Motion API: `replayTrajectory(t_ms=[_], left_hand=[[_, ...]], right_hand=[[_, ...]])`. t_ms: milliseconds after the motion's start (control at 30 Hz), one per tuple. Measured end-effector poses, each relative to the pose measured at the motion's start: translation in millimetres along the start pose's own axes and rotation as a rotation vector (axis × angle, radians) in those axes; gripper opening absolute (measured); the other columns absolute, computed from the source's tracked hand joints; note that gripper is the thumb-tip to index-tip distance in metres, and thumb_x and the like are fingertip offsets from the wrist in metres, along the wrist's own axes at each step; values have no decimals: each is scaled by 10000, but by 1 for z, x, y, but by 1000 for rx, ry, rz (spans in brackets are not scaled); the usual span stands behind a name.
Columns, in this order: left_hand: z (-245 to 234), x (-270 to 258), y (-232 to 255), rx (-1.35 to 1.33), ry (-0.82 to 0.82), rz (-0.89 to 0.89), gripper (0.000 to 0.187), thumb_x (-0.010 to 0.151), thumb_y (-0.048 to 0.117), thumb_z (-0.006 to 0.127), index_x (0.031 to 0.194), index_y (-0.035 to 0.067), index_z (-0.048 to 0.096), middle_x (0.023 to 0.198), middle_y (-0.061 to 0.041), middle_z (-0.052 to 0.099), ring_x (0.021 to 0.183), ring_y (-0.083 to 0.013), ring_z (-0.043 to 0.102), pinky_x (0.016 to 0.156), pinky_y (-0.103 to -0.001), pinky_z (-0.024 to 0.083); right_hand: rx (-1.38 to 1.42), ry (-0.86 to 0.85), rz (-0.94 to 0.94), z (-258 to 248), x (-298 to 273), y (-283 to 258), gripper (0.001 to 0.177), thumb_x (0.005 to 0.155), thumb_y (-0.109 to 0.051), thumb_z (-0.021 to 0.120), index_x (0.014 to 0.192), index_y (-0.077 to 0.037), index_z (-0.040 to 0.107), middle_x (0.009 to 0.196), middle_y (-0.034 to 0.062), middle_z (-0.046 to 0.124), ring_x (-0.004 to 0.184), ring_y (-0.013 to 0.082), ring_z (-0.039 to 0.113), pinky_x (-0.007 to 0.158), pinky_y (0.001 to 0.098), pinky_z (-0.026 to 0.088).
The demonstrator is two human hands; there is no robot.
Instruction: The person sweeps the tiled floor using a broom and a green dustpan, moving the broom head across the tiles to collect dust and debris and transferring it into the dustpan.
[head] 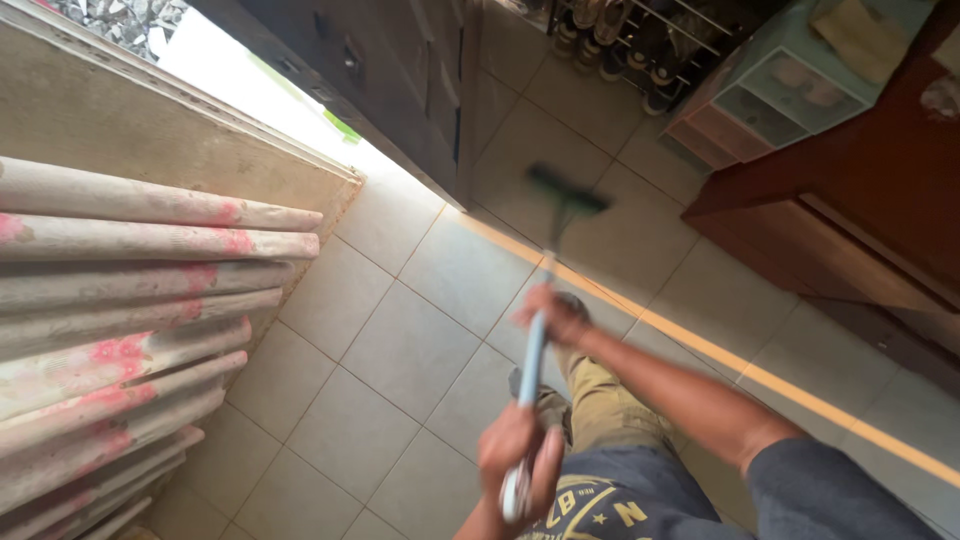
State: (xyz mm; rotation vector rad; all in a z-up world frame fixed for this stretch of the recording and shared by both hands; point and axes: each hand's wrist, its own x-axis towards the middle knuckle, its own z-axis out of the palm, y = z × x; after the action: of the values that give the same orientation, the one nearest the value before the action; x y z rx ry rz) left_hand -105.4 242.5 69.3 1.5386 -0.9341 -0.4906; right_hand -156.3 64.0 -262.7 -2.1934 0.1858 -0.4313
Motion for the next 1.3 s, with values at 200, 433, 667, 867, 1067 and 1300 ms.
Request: replayTrajectory(t_ms=[200, 433, 667, 867, 1067, 1300], left_hand=[[-31, -13, 21, -13, -66, 349, 346, 848, 170, 827, 681, 47, 550, 540, -86, 518, 494, -232, 568, 494, -327, 487], [24, 49, -35, 124, -148, 70, 222, 874, 158, 746, 778, 39, 586, 739, -147, 576, 629, -322, 575, 576, -408, 448], [24, 70, -28, 123, -101, -94, 214, 845, 78, 730, 725, 18, 563, 653, -123, 517, 556, -309, 527, 519, -408, 401], [-9, 21, 31, 145, -109, 264, 302, 736, 97, 787, 630, 72, 505, 597, -68, 491, 522, -255, 548, 507, -391, 431], [41, 49, -25, 105, -254, 168, 246, 816, 142, 768, 725, 61, 554, 697, -105, 547, 621, -297, 585, 568, -408, 480], [60, 55, -25, -128, -267, 48, 323, 890, 71, 741, 684, 47, 493, 683, -117, 491, 609, -323, 493, 569, -438, 382]], right_hand=[[67, -259, 234, -24, 39, -138, 345, 961, -280, 696, 703, -75, 595, 748, 128, 614, 811, 340, 614, 786, 455, 511], [-168, -166, 344, -113, 50, 41, 313, 926, -315, 686, 709, -97, 628, 855, 102, 637, 883, 293, 611, 794, 399, 499], [1124, 181, 731, -41, 47, 53, 154, 853, -202, 724, 766, -109, 638, 783, 61, 620, 786, 240, 574, 769, 387, 511], [49, -50, 157, -51, 37, -93, 303, 905, -183, 727, 668, -93, 561, 703, 115, 594, 772, 333, 604, 739, 430, 483], [241, 3, 477, -114, -8, -18, 120, 808, -207, 649, 708, -147, 622, 841, 62, 668, 859, 261, 654, 791, 365, 514], [-189, 48, 181, -97, -31, 50, 190, 666, -91, 740, 615, -112, 558, 653, 97, 525, 686, 327, 559, 622, 449, 440]])
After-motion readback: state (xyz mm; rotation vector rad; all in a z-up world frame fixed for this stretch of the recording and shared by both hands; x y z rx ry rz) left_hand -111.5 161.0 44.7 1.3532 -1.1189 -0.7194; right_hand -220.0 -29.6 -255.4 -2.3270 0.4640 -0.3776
